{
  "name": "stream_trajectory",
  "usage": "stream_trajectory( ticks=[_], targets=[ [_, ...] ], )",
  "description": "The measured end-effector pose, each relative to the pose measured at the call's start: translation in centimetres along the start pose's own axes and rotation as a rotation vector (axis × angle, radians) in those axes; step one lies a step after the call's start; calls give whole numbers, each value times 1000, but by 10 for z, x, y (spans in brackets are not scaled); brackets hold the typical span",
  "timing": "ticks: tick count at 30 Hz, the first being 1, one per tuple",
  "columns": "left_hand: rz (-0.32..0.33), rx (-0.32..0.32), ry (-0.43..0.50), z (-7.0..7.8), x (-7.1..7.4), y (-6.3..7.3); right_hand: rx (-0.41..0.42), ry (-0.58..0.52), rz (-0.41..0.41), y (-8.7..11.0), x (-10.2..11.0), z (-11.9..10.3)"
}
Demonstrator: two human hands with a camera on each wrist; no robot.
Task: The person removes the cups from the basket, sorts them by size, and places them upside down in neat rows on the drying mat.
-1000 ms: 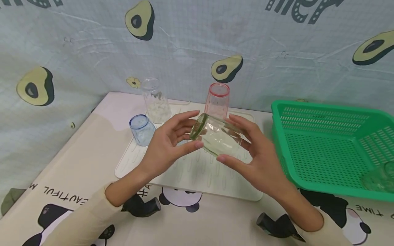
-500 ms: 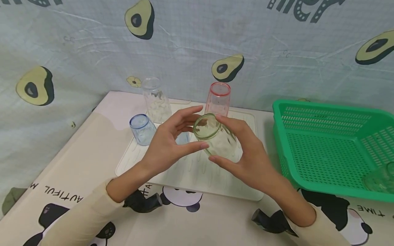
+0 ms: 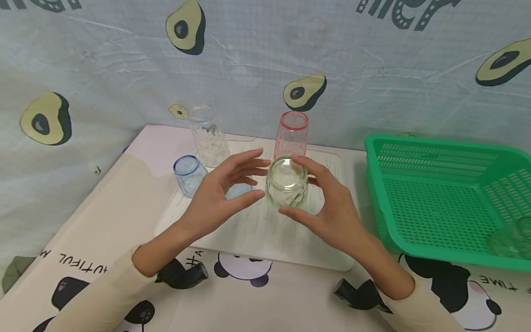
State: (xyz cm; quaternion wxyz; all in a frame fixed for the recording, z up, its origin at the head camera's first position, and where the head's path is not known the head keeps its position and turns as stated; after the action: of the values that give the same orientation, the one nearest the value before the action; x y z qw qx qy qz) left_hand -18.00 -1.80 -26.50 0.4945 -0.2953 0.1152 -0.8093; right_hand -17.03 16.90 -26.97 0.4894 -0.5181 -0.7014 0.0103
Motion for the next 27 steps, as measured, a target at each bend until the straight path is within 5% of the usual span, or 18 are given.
stream_trajectory(
  ticks=[10, 19, 27],
  targets=[
    [-34, 92, -51, -29, 26, 46, -86, -63, 56, 0, 4, 14],
    [-135, -83, -398, -40, 46, 83, -177, -94, 83, -1, 3, 32],
    [-161, -48, -524, -61, 84, 102, -257, -102, 76, -5, 1, 45]
  ],
)
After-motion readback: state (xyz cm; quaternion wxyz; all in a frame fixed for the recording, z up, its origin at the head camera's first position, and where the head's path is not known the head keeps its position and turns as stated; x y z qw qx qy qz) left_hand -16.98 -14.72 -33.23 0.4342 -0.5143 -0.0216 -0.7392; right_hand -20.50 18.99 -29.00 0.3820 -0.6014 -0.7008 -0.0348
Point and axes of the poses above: each hand's wrist, its own y-axis away from the middle knuckle, its own x-axis out of the back of the hand, z = x × y, the point moved 6 cm from there along -y, towards the middle knuckle, and after that the axes turned 5 degrees about -z, right-handed, at the moved point
